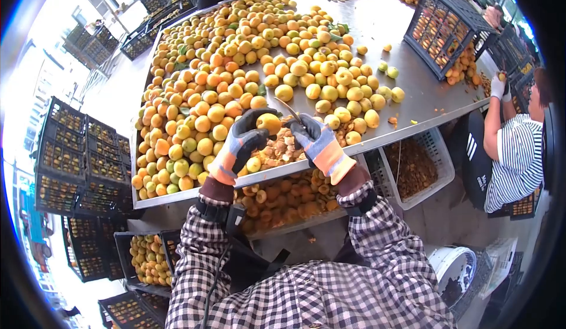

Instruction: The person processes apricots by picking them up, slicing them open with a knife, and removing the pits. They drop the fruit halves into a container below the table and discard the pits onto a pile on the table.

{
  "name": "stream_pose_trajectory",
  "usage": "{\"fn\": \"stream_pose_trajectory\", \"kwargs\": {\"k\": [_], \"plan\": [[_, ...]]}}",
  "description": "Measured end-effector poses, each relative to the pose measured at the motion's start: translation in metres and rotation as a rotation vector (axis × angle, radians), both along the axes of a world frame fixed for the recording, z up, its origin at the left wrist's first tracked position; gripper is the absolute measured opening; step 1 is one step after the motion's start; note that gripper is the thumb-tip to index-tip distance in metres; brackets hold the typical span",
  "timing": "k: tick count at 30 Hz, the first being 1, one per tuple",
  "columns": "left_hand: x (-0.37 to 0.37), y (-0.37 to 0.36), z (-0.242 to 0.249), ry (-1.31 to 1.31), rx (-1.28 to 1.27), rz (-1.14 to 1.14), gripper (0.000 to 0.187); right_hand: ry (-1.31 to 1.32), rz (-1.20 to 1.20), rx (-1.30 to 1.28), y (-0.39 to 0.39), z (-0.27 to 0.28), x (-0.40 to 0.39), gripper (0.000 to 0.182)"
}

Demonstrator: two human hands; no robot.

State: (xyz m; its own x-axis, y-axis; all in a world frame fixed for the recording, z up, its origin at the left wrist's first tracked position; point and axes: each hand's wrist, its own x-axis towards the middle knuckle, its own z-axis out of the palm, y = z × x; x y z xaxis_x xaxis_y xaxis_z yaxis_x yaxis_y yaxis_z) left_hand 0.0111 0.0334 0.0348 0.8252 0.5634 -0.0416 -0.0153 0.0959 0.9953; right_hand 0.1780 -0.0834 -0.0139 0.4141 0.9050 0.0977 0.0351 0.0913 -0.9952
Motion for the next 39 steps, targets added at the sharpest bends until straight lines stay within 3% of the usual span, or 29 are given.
{"fn": "stream_pose_trajectory", "kwargs": {"k": [2,4,6,10,11,20,26,28,32,34,39], "plan": [[-0.009,-0.012,0.001,-0.066,-0.077,0.05,0.056,-0.341,0.01,0.063,-0.001,-0.007,-0.001,0.03],[-0.008,-0.011,-0.015,-0.107,0.032,0.14,0.052,-0.209,0.076,0.042,-0.008,-0.004,-0.007,0.029],[-0.012,-0.005,-0.021,-0.124,0.052,0.117,0.052,-0.467,0.077,0.035,-0.013,-0.004,-0.012,0.029],[-0.02,0.006,-0.025,-0.053,0.214,0.091,0.046,-0.638,0.095,0.04,-0.022,0.003,-0.014,0.029],[-0.021,0.006,-0.025,-0.056,0.211,0.096,0.046,-0.552,0.096,0.011,-0.025,0.006,-0.016,0.03],[-0.023,0.005,-0.016,0.008,0.379,0.014,0.044,-0.601,0.168,-0.105,-0.026,0.02,-0.018,0.034],[-0.027,0.006,-0.017,0.018,0.382,0.013,0.043,-0.584,0.146,-0.024,-0.023,-0.008,-0.023,0.034],[-0.026,0.002,-0.013,-0.062,0.311,0.017,0.038,-0.459,0.155,0.016,-0.02,-0.017,-0.028,0.031],[-0.028,-0.002,-0.01,-0.055,0.217,0.012,0.039,-0.59,0.149,0.039,-0.018,-0.028,-0.031,0.027],[-0.028,-0.005,-0.012,-0.135,-0.018,0.0,0.046,-0.647,0.14,0.117,-0.017,-0.027,-0.032,0.027],[-0.025,-0.008,-0.009,-0.158,-0.004,0.034,0.049,-0.688,0.097,0.051,-0.023,0.003,-0.033,0.03]]}}
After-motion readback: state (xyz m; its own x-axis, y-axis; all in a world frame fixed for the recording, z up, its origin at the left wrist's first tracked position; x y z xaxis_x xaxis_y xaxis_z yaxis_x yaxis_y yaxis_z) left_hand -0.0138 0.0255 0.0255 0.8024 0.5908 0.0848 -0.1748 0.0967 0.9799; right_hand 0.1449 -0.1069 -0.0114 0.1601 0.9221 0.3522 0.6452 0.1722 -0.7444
